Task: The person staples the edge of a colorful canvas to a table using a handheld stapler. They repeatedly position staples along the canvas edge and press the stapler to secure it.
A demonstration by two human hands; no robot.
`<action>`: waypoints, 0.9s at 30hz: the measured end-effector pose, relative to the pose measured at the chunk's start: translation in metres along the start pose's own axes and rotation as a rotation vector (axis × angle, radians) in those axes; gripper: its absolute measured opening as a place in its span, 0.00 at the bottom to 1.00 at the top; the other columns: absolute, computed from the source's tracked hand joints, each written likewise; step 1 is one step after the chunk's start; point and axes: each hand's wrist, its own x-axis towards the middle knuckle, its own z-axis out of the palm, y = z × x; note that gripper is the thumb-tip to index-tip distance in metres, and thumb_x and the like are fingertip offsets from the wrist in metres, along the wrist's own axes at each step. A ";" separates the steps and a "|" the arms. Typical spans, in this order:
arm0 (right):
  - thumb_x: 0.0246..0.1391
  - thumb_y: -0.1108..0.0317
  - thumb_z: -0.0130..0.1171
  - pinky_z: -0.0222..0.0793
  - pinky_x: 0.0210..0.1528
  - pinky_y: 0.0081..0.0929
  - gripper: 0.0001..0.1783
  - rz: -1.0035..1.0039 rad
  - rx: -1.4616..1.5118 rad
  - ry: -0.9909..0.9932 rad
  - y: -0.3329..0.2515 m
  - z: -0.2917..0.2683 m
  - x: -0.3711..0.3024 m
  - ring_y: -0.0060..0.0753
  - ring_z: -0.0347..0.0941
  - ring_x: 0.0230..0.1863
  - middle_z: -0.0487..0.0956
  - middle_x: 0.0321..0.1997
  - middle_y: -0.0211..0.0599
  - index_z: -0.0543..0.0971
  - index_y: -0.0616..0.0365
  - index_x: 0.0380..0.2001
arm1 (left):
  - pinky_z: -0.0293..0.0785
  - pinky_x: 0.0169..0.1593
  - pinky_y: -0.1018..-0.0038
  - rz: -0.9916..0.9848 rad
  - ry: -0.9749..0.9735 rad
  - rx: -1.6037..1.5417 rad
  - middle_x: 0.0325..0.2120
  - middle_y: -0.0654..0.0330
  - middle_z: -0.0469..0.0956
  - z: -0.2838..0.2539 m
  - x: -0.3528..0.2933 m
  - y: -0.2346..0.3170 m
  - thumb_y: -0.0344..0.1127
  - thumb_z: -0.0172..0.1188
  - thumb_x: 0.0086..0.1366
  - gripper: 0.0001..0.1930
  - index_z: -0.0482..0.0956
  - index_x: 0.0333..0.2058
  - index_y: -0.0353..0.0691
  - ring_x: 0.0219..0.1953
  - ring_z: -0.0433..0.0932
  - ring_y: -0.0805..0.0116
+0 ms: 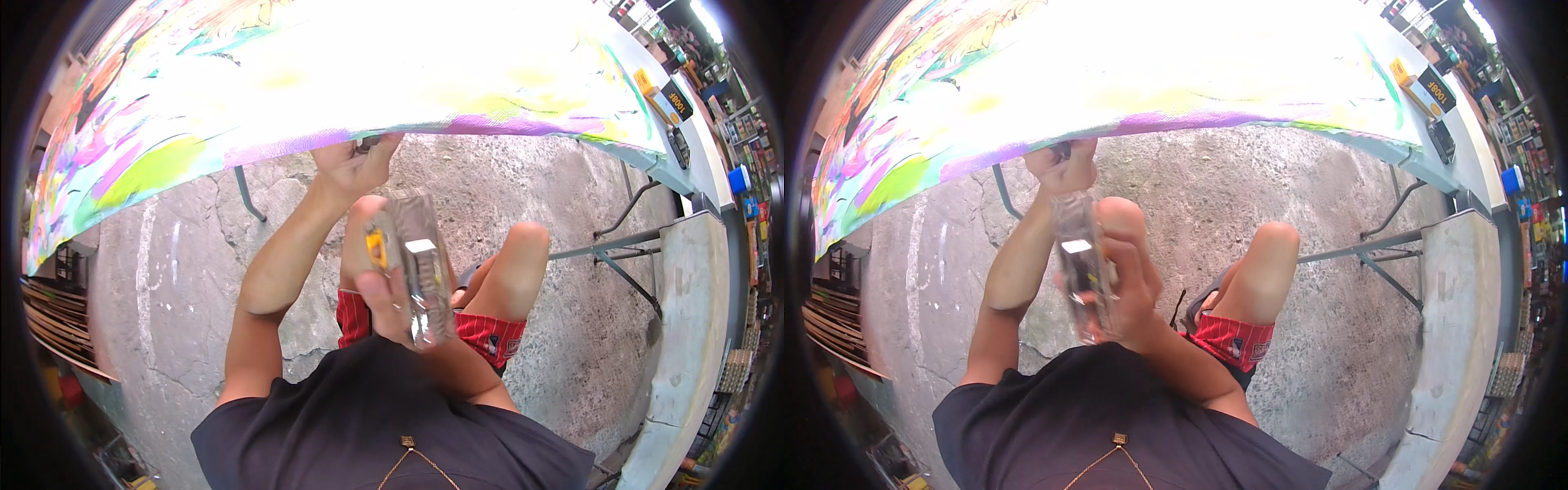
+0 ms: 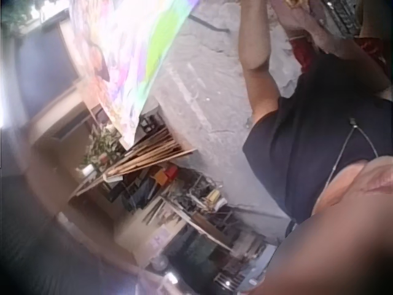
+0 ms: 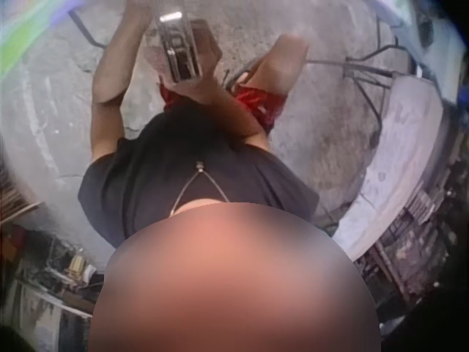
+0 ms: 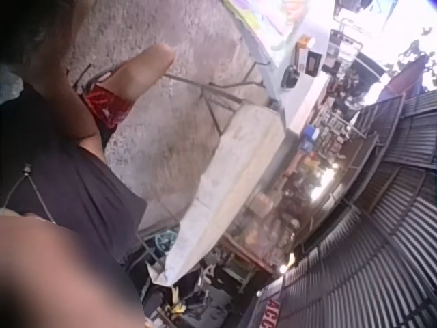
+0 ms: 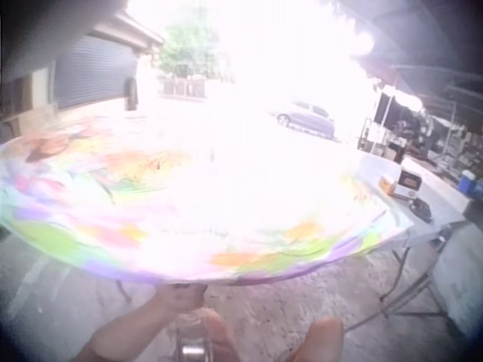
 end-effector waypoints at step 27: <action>0.56 0.38 0.57 0.71 0.37 0.33 0.35 -0.398 -1.130 -0.174 -0.056 -0.199 0.207 0.37 0.77 0.34 0.79 0.36 0.44 0.78 0.66 0.44 | 0.57 0.34 0.77 -1.209 -0.142 -0.610 0.28 0.65 0.63 0.044 -0.006 0.158 0.44 0.53 0.68 0.16 0.69 0.41 0.34 0.30 0.61 0.75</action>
